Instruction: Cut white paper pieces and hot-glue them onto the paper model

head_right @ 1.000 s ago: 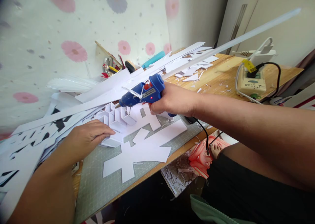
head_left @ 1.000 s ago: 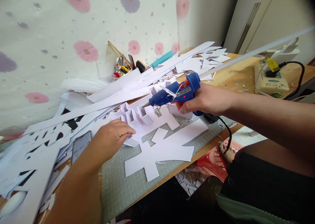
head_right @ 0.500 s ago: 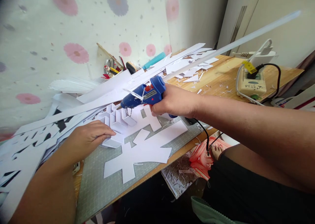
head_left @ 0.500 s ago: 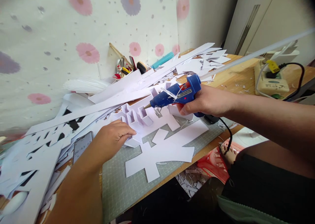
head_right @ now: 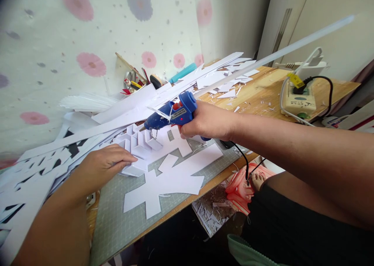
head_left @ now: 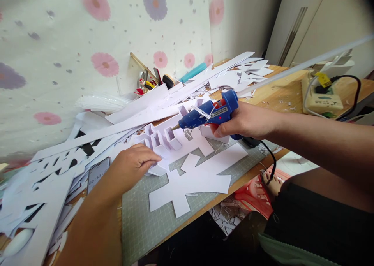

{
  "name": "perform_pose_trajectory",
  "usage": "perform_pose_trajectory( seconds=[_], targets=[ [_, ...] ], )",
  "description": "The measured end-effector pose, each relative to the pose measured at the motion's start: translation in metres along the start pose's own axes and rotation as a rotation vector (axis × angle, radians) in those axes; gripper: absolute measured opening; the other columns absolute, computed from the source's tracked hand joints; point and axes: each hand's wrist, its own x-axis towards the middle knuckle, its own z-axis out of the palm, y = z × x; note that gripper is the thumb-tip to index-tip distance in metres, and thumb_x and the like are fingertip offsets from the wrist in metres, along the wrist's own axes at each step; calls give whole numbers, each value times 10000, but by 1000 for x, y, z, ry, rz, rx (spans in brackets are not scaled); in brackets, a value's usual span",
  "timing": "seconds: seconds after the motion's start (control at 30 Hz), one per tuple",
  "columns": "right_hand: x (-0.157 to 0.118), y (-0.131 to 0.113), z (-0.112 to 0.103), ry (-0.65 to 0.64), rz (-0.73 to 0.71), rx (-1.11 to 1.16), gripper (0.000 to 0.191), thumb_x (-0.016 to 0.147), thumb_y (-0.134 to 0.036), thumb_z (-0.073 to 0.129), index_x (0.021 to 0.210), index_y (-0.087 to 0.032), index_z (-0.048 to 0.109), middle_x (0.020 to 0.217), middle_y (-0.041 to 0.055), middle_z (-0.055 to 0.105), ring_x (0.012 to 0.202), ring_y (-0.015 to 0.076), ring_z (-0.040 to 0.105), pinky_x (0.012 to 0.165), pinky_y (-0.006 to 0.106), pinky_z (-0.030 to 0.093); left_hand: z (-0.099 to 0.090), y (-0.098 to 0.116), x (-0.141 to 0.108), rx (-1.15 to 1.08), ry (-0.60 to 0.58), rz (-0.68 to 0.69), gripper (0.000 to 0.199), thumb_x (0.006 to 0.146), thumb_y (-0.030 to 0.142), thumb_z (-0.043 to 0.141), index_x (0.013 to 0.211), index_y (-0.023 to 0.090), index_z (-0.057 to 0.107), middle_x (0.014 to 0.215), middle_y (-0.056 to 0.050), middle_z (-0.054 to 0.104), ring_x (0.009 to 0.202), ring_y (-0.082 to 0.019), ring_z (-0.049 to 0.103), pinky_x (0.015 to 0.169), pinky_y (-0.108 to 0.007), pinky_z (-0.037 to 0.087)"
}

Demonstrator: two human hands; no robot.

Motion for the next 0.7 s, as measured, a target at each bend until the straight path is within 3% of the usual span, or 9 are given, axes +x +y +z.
perform_pose_trajectory(
  seconds=[0.27, 0.37, 0.7],
  targets=[
    [-1, 0, -2, -4, 3, -29, 156, 624, -175, 655, 615, -213, 504, 616, -5, 541, 592, 163, 488, 540, 302, 381, -7, -3, -4, 14, 52, 30, 330, 857, 261, 448, 912, 269, 773, 823, -9, 758, 820, -194, 652, 734, -304, 520],
    [0, 0, -3, -5, 13, -33, 150, 624, -179, 652, 608, -211, 506, 625, 1, 545, 602, 165, 497, 543, 303, 394, -8, -6, -6, 22, 108, 13, 292, 864, 259, 469, 877, 251, 760, 849, -12, 748, 863, -196, 647, 771, -301, 511],
    [2, 7, -1, 3, -61, 4, 113, 615, -161, 623, 627, -206, 520, 598, 0, 541, 565, 151, 488, 485, 281, 380, -5, -9, -6, 32, 116, 99, 297, 812, 155, 468, 819, 237, 754, 804, 7, 730, 828, -166, 648, 760, -275, 514]
  ],
)
